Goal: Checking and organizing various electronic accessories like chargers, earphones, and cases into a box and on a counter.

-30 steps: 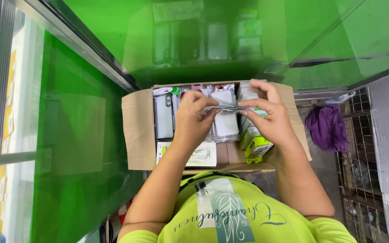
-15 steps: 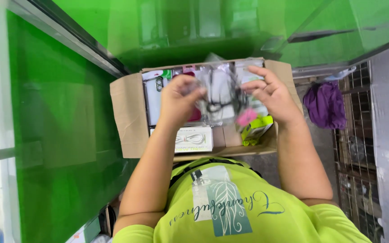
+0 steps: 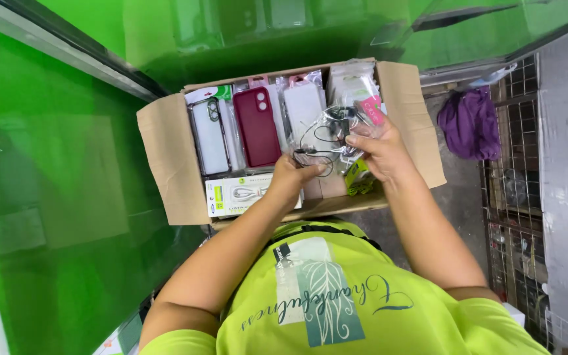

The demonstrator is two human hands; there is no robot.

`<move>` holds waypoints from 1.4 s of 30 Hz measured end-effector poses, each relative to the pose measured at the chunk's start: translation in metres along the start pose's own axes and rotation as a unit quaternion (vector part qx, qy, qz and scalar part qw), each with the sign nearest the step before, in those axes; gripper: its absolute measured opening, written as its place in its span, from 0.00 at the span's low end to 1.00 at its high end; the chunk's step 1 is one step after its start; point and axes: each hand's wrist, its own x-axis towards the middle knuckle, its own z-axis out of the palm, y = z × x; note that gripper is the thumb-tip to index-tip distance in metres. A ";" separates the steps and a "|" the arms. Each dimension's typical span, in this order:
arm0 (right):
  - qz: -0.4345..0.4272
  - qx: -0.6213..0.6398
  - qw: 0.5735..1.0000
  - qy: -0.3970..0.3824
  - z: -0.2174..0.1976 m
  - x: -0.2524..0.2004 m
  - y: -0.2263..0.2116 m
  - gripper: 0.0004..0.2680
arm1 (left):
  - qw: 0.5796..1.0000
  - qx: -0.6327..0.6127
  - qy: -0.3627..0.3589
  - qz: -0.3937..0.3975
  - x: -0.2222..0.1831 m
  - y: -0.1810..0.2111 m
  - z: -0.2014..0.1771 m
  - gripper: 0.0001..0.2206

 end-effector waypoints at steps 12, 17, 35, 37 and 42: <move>0.020 -0.609 0.781 -0.140 -0.015 -0.011 0.045 0.20 | 0.735 0.598 -0.117 0.299 -0.014 0.057 0.008 0.37; -0.001 -0.644 0.750 -0.148 -0.040 -0.012 0.099 0.21 | 0.614 0.749 -0.182 0.170 0.012 0.009 -0.006 0.22; -0.056 -0.751 0.655 -0.061 0.062 -0.030 -0.042 0.16 | 0.568 0.699 -0.119 0.418 0.016 0.090 0.043 0.17; -0.160 -0.716 0.676 -0.072 0.085 -0.020 -0.083 0.13 | 0.514 0.631 -0.052 0.578 0.008 0.160 0.070 0.13; -0.421 -0.617 0.664 -0.027 0.174 -0.001 -0.194 0.07 | 0.419 0.544 0.101 0.720 -0.015 0.306 0.120 0.11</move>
